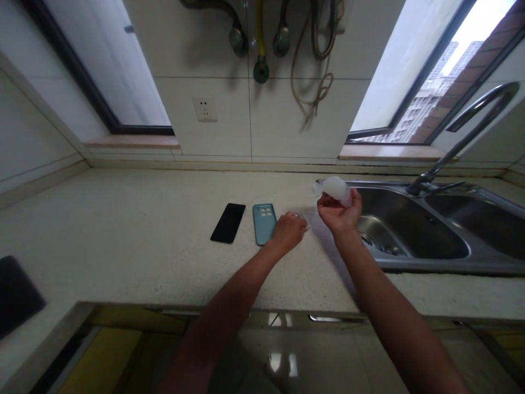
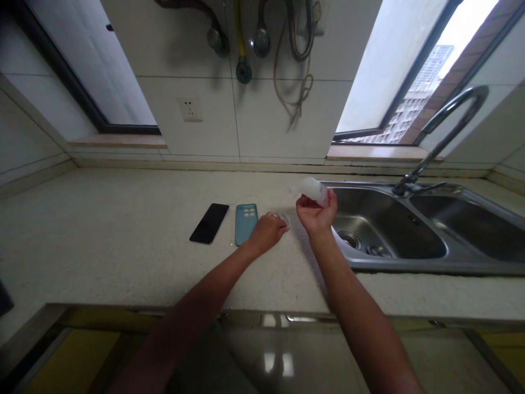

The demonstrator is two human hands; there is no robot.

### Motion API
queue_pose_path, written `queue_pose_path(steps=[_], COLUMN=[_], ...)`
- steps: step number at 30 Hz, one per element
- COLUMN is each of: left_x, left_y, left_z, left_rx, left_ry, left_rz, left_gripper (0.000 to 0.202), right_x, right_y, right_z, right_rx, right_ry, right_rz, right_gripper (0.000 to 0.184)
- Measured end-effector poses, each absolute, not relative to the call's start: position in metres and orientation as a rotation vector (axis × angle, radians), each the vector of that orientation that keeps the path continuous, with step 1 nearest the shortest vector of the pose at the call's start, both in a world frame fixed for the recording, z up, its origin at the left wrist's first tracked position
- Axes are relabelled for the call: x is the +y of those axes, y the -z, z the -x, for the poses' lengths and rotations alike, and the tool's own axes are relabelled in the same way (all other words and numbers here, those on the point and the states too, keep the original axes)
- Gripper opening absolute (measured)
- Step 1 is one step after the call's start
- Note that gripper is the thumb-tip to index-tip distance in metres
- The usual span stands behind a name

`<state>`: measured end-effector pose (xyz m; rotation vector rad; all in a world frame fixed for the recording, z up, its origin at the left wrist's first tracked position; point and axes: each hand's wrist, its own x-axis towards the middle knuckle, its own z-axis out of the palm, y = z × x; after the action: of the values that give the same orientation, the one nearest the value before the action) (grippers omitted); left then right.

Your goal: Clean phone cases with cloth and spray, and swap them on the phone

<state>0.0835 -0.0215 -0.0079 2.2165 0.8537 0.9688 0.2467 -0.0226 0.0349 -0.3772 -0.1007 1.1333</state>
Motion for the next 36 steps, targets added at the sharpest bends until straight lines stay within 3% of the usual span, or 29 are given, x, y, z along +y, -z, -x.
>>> queue_pose_path(steps=[6,11,15,19,25,28,31,36], left_x=[-0.012,-0.004,-0.003,-0.004,-0.003,-0.001,0.000,-0.001], left_y=[-0.010,-0.032,-0.038,-0.034,-0.030,-0.029,-0.028,-0.028], left_z=[-0.062,-0.043,-0.030,-0.030,-0.037,-0.035,-0.033,-0.036], left_rx=[0.828,0.664,0.680,0.645,0.656,0.633,0.629,0.698], left_ry=[-0.970,-1.000,-0.853,-0.830,-0.830,-0.830,-0.847,-0.830], left_rz=[-1.813,-0.882,-0.471,-0.394,-0.400,-0.345,-0.328,-0.345], left_gripper=[0.007,0.005,0.012,0.010,0.006,0.017,0.030,0.019], right_x=[-0.025,-0.028,-0.033,-0.040,-0.050,-0.055,-0.059,-0.060], right_y=[-0.039,-0.042,-0.049,-0.061,-0.061,-0.054,-0.053,-0.059], right_z=[-0.243,-0.244,-0.245,-0.236,-0.205,-0.197,-0.195,-0.196], right_rx=[-0.094,-0.115,-0.202,-0.408,-0.902,-1.082,-1.054,-0.935], right_ry=[-1.147,-1.133,-1.054,-0.983,-0.726,-0.700,-0.688,-0.657], right_rz=[0.357,0.348,0.361,0.410,0.699,0.878,0.936,0.757], right_gripper=[0.021,0.019,0.023,0.021,0.033,0.034,0.036,0.034])
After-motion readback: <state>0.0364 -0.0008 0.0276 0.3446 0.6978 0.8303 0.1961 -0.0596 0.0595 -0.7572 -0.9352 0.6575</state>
